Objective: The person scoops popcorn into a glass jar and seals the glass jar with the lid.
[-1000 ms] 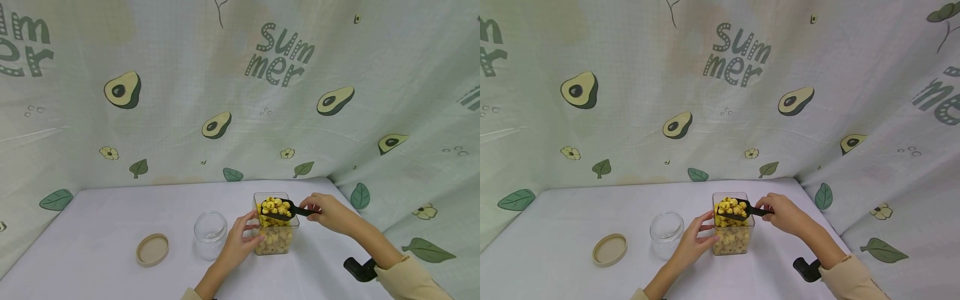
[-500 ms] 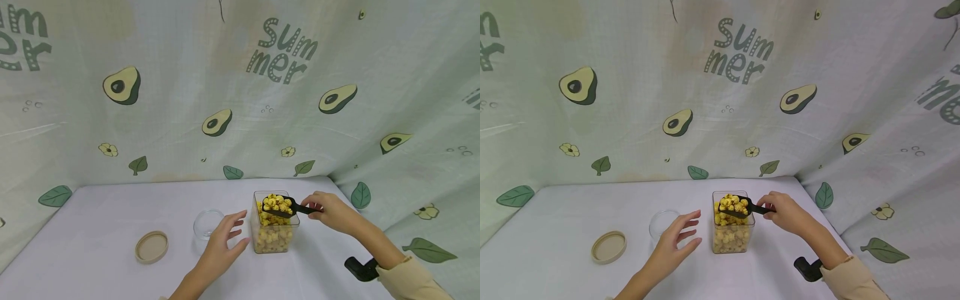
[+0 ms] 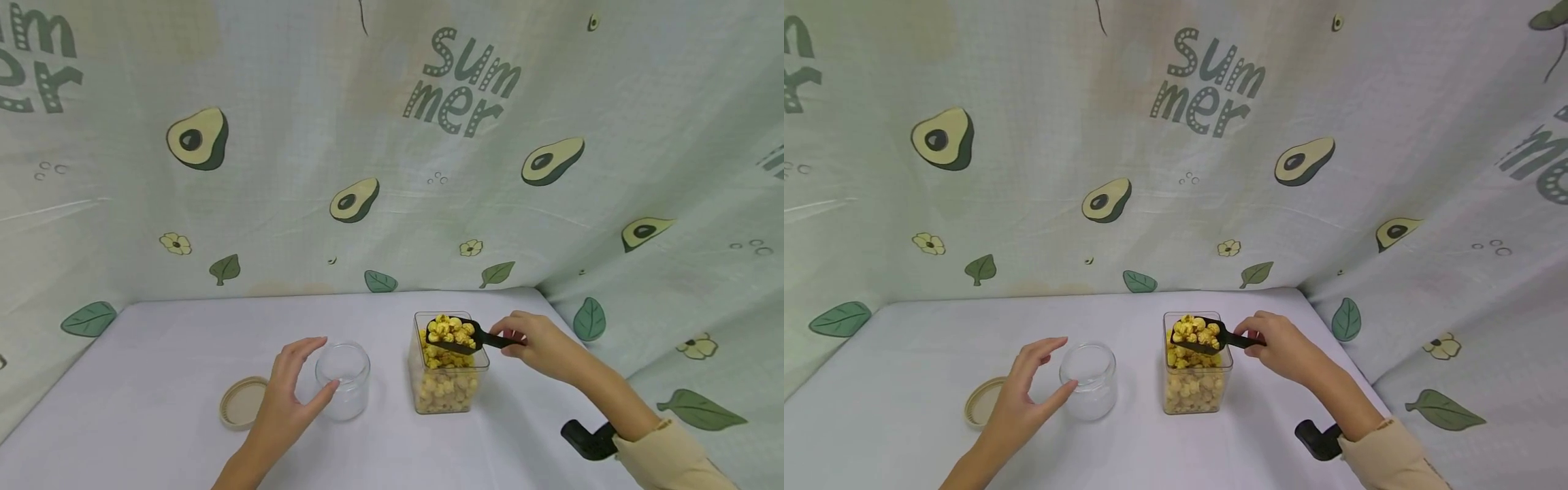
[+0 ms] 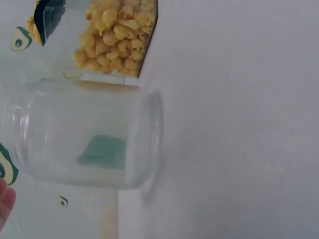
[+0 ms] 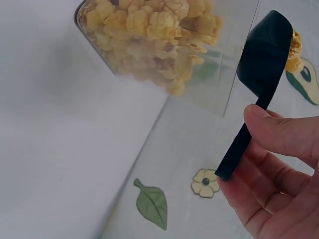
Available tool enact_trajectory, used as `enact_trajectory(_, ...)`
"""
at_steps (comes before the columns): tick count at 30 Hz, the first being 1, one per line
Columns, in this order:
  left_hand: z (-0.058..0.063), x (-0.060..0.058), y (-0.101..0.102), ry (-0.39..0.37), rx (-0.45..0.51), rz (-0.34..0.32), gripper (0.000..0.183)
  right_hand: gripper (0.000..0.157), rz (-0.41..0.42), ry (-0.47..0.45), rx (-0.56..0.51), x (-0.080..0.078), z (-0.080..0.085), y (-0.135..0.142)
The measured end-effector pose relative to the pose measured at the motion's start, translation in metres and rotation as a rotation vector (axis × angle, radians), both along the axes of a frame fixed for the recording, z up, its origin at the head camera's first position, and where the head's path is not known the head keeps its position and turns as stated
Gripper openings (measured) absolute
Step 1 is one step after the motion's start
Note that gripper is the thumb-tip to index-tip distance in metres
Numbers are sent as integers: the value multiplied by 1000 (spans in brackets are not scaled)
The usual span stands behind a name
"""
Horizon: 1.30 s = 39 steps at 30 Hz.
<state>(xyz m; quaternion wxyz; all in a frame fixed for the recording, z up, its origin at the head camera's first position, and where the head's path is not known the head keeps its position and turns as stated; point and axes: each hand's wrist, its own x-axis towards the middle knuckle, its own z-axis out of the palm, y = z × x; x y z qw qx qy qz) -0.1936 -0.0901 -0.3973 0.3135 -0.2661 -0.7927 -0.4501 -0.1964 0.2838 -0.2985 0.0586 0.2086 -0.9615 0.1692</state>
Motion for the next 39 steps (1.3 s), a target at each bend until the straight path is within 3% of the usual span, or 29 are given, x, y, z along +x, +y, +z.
enact_trajectory(3, -6, -3, -10, -113, 24, -3, 71, 23, 8, 7, -2, 0, 1, -1)
enact_trajectory(9, -15, -7, -19, -454, 75, -67, 73, 24, 26, 28, -7, 0, 3, -4)
enact_trajectory(17, -29, -15, -23, -680, 156, -221, 73, 24, 34, 19, -21, 0, 4, -11)
enact_trajectory(22, -32, -18, -20, -710, 165, -268, 67, 24, 41, 33, -22, -1, 4, -16)
enact_trajectory(39, -31, -18, -19, -736, 193, -225, 63, 25, 136, 22, -36, -1, 9, -51)
